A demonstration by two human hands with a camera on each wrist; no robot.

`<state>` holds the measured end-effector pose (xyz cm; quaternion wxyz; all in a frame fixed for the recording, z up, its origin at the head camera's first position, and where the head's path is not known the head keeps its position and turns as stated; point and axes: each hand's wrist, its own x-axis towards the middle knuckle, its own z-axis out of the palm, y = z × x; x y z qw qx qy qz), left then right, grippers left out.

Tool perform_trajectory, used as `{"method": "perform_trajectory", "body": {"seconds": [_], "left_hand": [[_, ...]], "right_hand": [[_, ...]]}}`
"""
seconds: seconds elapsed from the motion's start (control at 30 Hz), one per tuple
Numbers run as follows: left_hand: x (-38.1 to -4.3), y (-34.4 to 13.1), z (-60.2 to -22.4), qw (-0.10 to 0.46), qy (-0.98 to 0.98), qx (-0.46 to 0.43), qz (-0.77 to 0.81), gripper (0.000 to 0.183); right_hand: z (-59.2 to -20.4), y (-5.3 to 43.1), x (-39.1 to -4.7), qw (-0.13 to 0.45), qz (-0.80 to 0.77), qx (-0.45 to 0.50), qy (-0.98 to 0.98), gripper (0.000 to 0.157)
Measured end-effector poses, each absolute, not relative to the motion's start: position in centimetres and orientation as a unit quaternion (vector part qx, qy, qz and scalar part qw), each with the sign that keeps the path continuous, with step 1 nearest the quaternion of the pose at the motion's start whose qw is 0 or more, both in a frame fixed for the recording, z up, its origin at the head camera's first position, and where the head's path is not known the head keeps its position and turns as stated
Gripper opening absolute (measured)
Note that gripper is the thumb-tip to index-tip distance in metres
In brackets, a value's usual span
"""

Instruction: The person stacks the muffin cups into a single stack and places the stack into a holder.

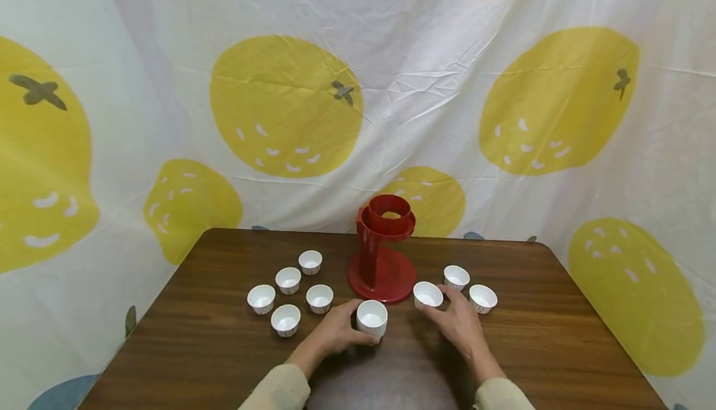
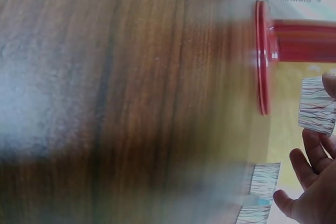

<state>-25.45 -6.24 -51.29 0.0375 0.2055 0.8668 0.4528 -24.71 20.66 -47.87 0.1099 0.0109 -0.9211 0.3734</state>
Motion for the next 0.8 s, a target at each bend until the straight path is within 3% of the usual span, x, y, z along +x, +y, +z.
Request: {"method": "perform_trajectory", "body": {"seconds": [0.8], "left_hand": [[-25.3,-6.3,-51.1,0.023,0.869,0.215,0.445,0.066]], "right_hand": [[-45.8,18.4,-25.0,0.085,0.412,0.063,-0.905,0.064]]}}
